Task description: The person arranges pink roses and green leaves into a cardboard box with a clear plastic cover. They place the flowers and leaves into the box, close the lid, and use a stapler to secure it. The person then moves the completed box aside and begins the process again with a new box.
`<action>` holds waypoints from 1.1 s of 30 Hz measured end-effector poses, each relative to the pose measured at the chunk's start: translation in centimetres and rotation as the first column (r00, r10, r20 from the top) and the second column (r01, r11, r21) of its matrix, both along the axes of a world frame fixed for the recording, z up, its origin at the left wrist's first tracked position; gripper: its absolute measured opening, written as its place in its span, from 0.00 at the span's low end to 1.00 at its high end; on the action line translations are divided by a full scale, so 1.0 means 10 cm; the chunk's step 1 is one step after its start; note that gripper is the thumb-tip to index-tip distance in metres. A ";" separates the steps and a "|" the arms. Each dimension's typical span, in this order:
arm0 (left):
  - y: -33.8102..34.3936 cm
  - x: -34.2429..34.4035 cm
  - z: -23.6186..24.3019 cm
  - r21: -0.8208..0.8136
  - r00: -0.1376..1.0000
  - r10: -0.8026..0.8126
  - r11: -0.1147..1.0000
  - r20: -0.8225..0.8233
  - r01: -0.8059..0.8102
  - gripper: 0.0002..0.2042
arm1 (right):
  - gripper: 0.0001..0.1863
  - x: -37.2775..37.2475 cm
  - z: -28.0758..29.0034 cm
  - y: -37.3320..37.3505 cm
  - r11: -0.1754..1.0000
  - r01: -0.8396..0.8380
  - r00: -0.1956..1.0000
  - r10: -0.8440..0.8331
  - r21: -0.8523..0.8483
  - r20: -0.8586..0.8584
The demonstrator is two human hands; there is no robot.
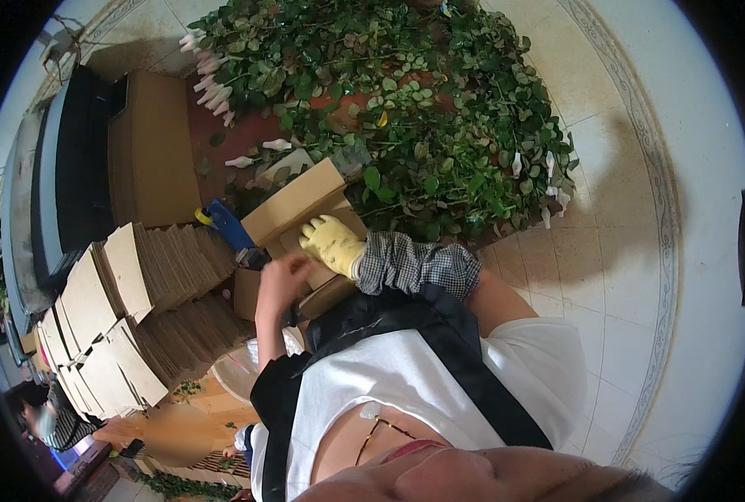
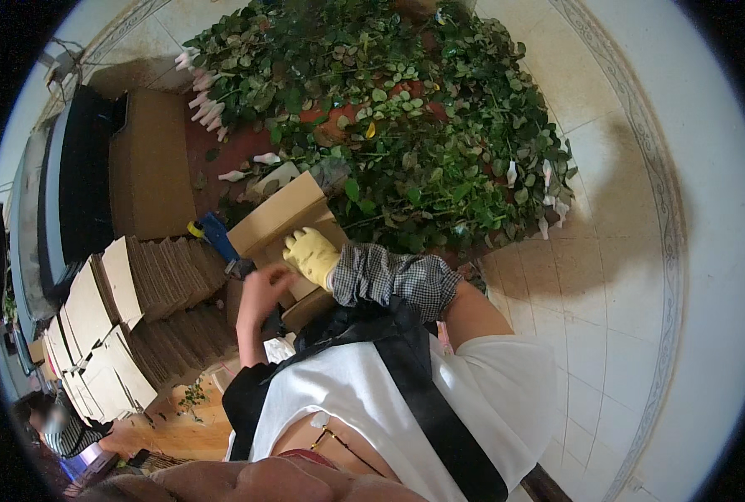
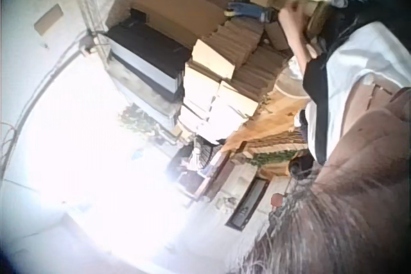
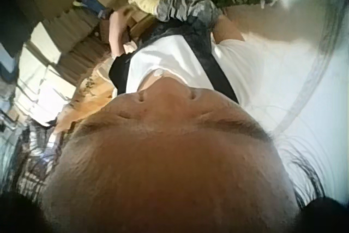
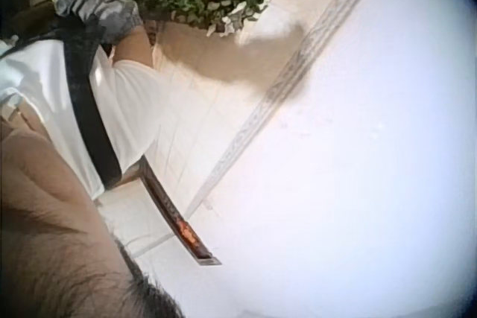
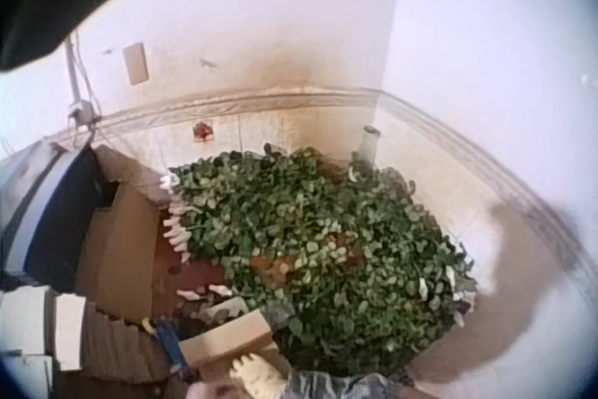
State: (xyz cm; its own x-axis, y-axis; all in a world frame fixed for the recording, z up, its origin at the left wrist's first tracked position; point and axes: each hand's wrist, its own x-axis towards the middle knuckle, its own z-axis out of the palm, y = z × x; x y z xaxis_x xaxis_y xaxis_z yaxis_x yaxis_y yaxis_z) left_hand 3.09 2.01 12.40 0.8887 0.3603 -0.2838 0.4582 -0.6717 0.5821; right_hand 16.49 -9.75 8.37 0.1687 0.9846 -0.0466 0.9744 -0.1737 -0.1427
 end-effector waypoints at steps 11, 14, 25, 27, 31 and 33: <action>-0.58 0.11 -0.12 0.217 0.917 -0.232 0.925 -0.325 0.311 0.27 | 0.24 1.55 0.76 -0.15 0.832 0.552 0.180 -0.050 0.058 -0.982; -0.61 0.11 -0.01 0.241 0.925 -0.218 0.923 -0.311 0.299 0.29 | 0.15 2.12 -0.11 -0.04 0.818 0.568 0.817 -0.574 -0.093 -0.051; -0.66 0.02 -0.07 0.259 0.948 -0.164 0.936 -0.274 0.237 0.30 | 0.05 2.25 -0.01 0.40 0.561 0.260 0.934 -0.352 0.786 -0.058; -0.65 0.08 -0.03 0.264 0.932 -0.189 0.924 -0.308 0.275 0.30 | 0.05 2.43 -0.19 0.22 0.804 0.560 0.827 -0.557 0.200 -0.077; -0.63 0.07 -0.02 0.276 0.940 -0.213 0.918 -0.265 0.286 0.30 | 0.05 2.49 -0.04 -0.03 0.616 0.422 0.884 -0.443 0.665 -0.150; -0.63 0.09 -0.02 0.280 0.937 -0.207 0.916 -0.282 0.287 0.30 | 0.11 2.49 -0.36 -0.06 0.582 0.453 0.874 -0.439 0.676 -0.208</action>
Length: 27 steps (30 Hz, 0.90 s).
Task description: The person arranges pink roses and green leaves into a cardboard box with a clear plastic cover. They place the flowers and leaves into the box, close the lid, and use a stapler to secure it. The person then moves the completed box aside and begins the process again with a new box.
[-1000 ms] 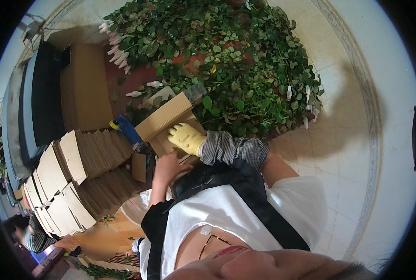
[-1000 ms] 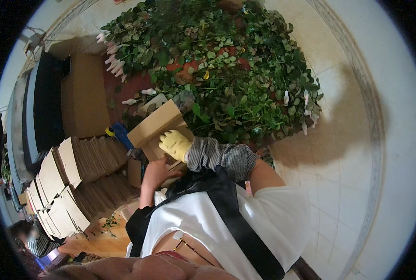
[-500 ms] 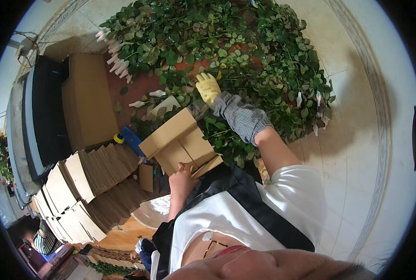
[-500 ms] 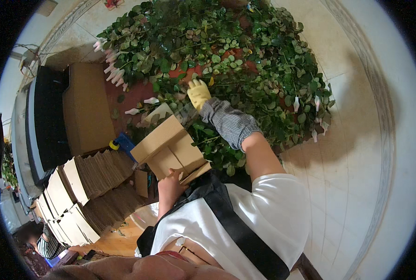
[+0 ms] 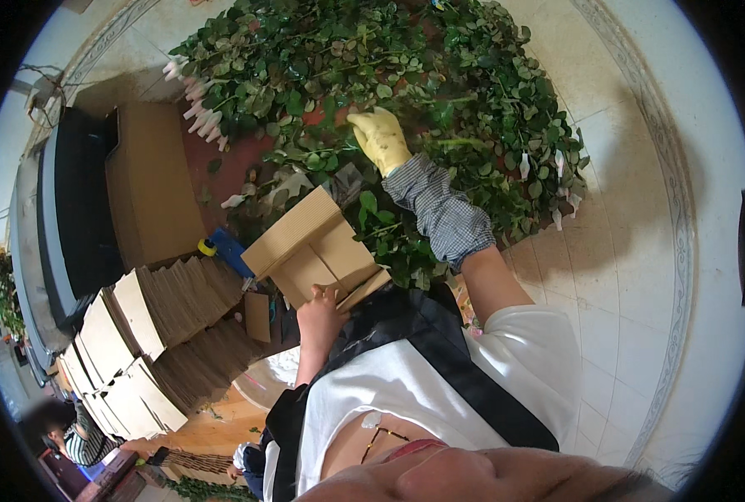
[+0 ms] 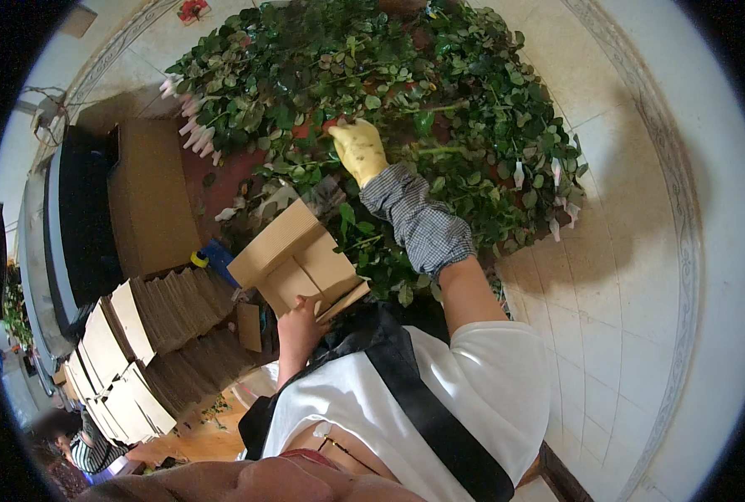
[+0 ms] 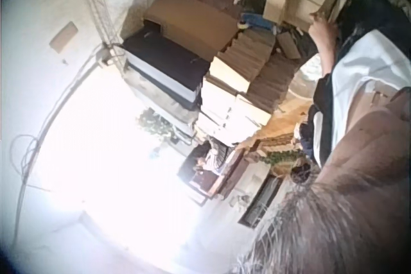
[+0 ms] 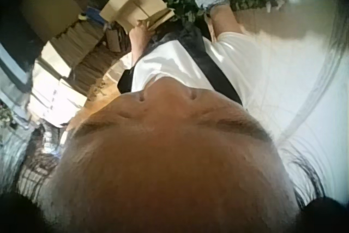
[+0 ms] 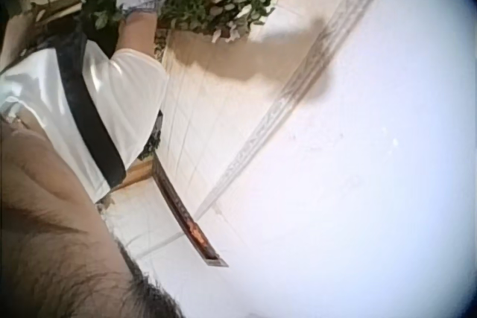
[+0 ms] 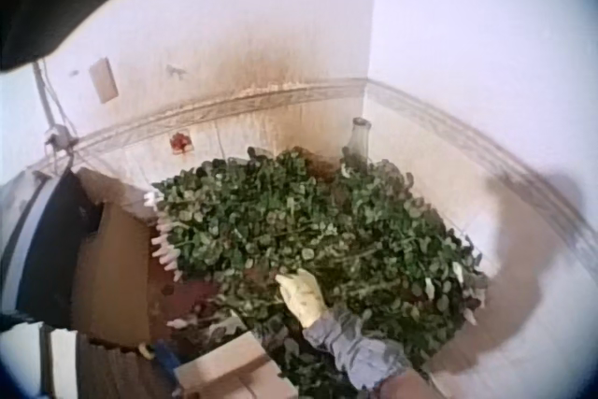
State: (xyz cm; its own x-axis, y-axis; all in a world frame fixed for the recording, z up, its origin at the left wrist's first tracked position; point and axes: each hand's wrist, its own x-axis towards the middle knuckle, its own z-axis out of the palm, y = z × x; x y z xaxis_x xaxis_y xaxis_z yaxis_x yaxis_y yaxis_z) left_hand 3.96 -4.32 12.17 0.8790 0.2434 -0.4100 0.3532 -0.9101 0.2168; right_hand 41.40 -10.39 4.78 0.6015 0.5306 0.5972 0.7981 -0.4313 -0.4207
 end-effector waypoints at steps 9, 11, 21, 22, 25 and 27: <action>0.01 -0.10 -0.14 -0.013 1.000 0.007 1.000 0.013 -0.007 0.31 | 0.27 -0.34 0.16 0.01 0.778 -0.135 0.919 -0.133 -0.613 -0.372; -0.02 -0.14 -0.10 0.013 0.999 0.022 1.000 0.027 -0.023 0.31 | 0.27 -0.25 -0.05 0.15 0.661 -0.186 0.942 -0.090 -0.727 -0.323; -0.08 -0.11 0.02 -0.010 0.991 0.133 0.991 -0.018 -0.133 0.29 | 0.18 -0.14 0.68 0.47 0.906 -0.013 0.977 0.102 -0.423 0.188; -0.08 -0.09 0.02 -0.011 0.993 0.114 0.993 -0.015 -0.114 0.29 | 0.21 -0.09 0.83 0.42 0.921 0.000 0.963 0.104 -0.389 0.248; -0.05 0.00 0.02 0.006 0.999 0.036 0.999 0.015 -0.036 0.29 | 0.09 0.27 0.68 0.07 0.874 0.053 0.996 -0.013 -0.483 0.086; -0.04 -0.01 0.02 0.012 0.997 0.078 0.997 0.027 -0.078 0.29 | 0.08 0.28 1.11 0.15 0.918 0.192 0.967 -0.116 -0.348 0.228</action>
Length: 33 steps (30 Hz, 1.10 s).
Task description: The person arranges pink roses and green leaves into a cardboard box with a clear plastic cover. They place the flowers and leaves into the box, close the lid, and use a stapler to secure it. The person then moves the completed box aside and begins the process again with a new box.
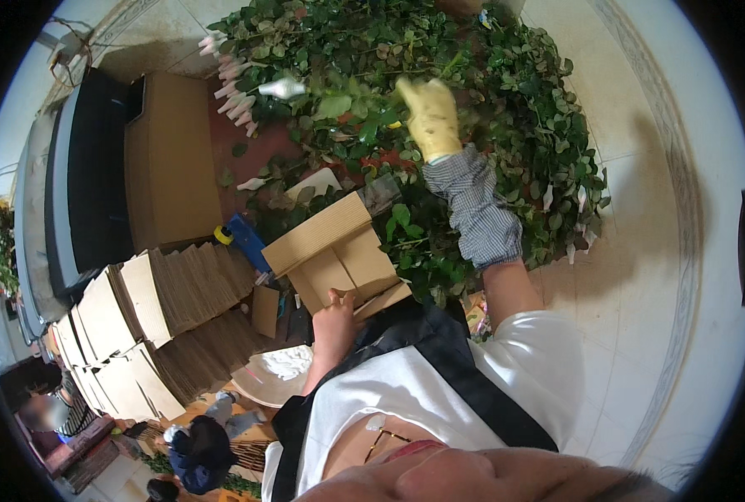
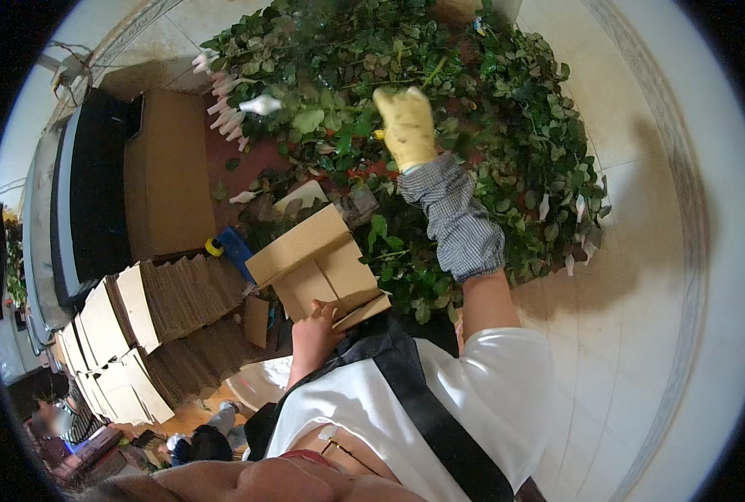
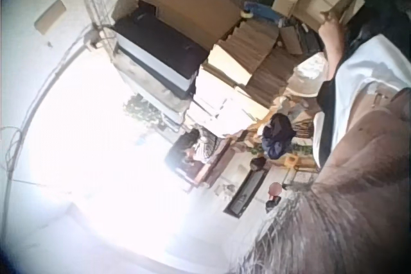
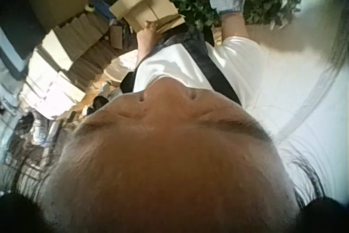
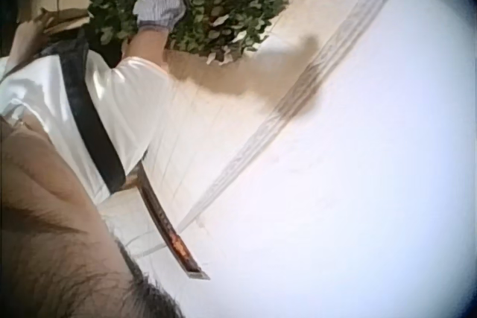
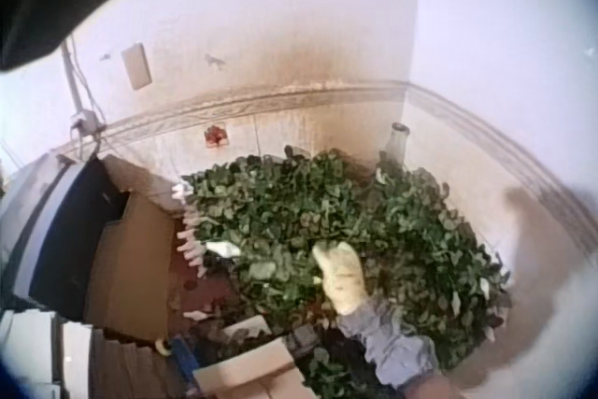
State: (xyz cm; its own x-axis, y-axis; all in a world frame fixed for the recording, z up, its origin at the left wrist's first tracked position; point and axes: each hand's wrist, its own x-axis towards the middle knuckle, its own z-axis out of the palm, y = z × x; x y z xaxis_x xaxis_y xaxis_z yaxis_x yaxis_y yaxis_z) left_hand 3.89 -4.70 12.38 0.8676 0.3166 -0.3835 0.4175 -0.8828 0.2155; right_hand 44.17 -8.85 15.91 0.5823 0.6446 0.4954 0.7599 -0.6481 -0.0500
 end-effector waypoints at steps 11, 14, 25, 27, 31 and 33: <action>-0.03 -0.03 -0.03 0.027 1.000 -0.011 1.000 -0.022 0.011 0.29 | 0.27 -0.08 -0.35 -0.05 0.773 -0.528 0.674 0.130 -0.351 -0.728; -0.01 -0.06 -0.02 0.003 0.995 -0.031 1.000 -0.090 0.031 0.32 | 0.27 -0.18 -0.69 0.59 0.856 -0.516 0.607 0.344 -0.027 -0.716; -0.03 -0.08 -0.05 -0.024 1.000 -0.019 1.000 0.000 0.019 0.29 | 0.08 -0.36 -0.96 1.31 0.943 -0.329 0.916 0.308 -0.041 -0.258; 0.01 -0.10 -0.04 -0.005 0.999 -0.025 1.000 0.020 0.025 0.29 | 0.09 -0.22 -0.81 1.13 0.877 -0.410 0.858 0.464 0.252 -0.220; 0.04 0.01 -0.02 -0.039 0.996 -0.091 0.995 0.018 0.092 0.28 | 0.12 -0.04 -0.50 0.13 0.860 -0.468 0.870 0.489 0.201 -0.066; 0.03 0.09 0.08 -0.025 0.992 -0.124 0.992 -0.004 0.124 0.29 | 0.14 -0.13 -0.18 -0.46 0.856 -0.463 0.877 0.480 0.233 -0.020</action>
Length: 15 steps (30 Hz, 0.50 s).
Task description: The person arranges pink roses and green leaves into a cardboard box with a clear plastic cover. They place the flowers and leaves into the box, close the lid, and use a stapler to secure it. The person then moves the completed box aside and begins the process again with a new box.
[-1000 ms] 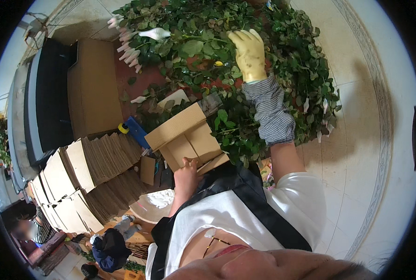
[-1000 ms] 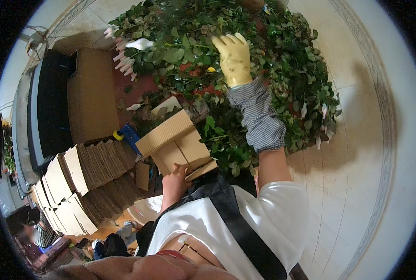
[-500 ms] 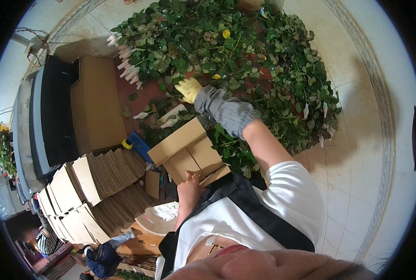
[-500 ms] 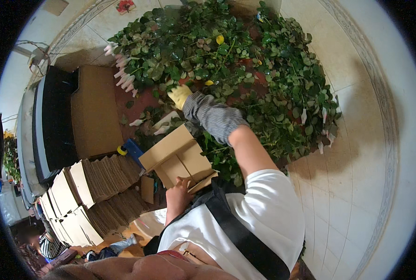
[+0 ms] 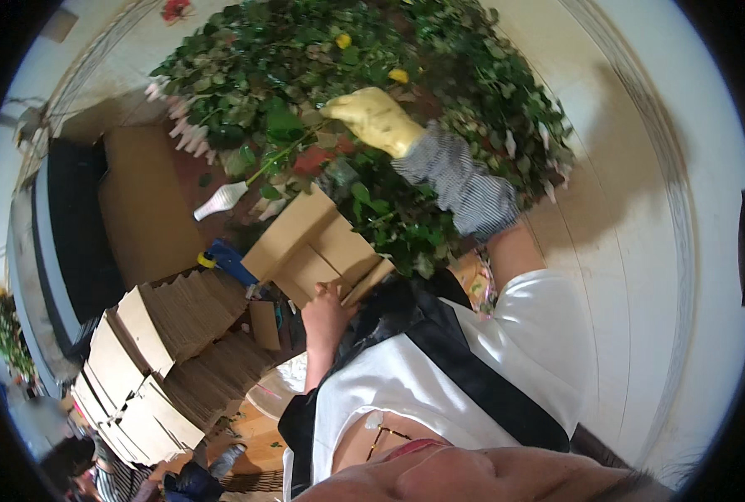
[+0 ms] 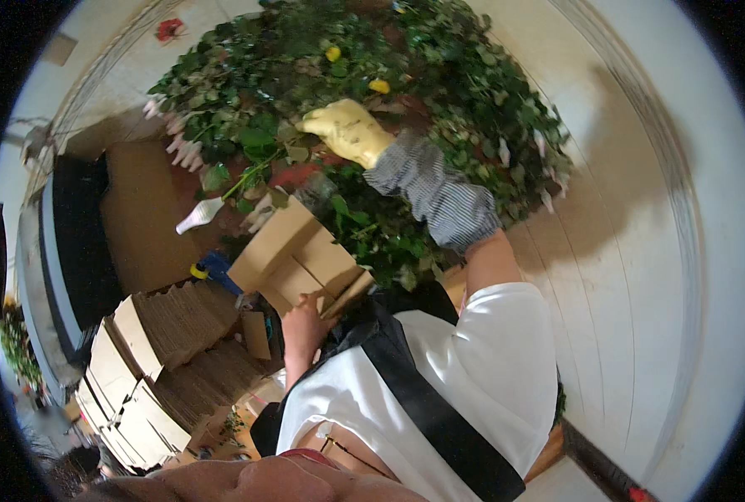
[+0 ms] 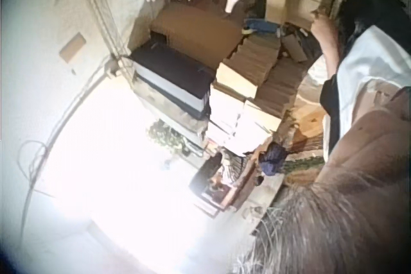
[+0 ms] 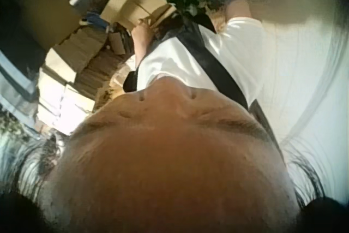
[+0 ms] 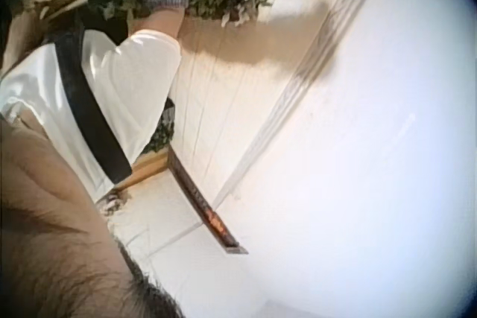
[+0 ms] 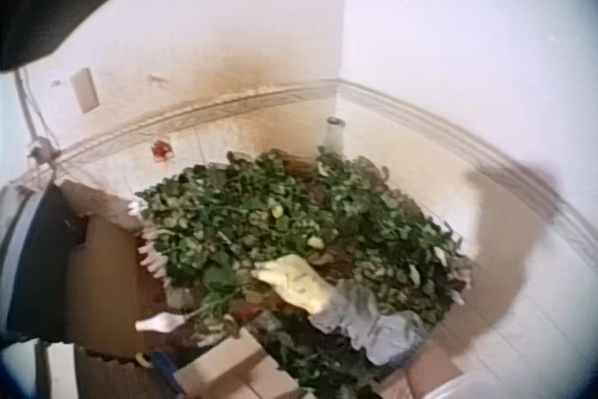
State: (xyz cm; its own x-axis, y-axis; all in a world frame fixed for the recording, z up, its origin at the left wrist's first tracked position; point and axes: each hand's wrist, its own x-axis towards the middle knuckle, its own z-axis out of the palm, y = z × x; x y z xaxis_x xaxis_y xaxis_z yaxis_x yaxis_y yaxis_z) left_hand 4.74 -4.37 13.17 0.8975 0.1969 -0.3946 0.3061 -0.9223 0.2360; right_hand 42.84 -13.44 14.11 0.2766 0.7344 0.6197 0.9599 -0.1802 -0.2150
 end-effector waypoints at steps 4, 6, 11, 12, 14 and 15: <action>0.10 0.01 0.08 -0.104 0.997 -0.037 0.994 0.063 0.044 0.32 | 0.12 -0.87 0.48 -0.92 0.989 0.100 0.992 -0.108 -0.112 -0.065; 0.32 -0.03 0.23 -0.150 0.970 0.119 0.977 -0.214 -0.153 0.30 | 0.12 -1.35 0.57 -1.06 0.992 0.010 0.989 -0.028 -0.124 -0.144; 1.05 -0.16 -0.37 -0.876 0.819 0.427 0.113 -0.383 -0.468 0.38 | 0.14 -2.10 -0.55 -1.60 0.892 0.163 0.842 -0.349 -0.422 -0.412; 1.08 -0.18 -0.35 -0.901 0.828 0.417 0.049 -0.374 -0.432 0.33 | 0.14 -2.16 -0.65 -1.58 0.862 0.197 0.894 -0.353 -0.468 -0.275; 1.01 -0.17 -0.30 -0.837 0.966 0.236 0.505 -0.102 -0.212 0.26 | 0.14 -2.25 -0.72 -1.56 0.878 0.244 0.888 -0.373 -0.411 -0.270; 0.97 -0.16 -0.29 -0.730 0.996 0.094 0.681 0.007 -0.060 0.23 | 0.14 -2.29 -0.75 -1.55 0.884 0.268 0.884 -0.384 -0.384 -0.267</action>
State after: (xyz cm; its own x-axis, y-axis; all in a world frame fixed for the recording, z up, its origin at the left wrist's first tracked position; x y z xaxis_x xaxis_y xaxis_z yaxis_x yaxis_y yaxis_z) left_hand 3.19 5.29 10.29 0.9106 -0.0679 -0.4077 0.3424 -0.4283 0.8362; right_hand 19.94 -28.97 6.64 0.6789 0.7087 0.1920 0.7176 -0.5852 -0.3775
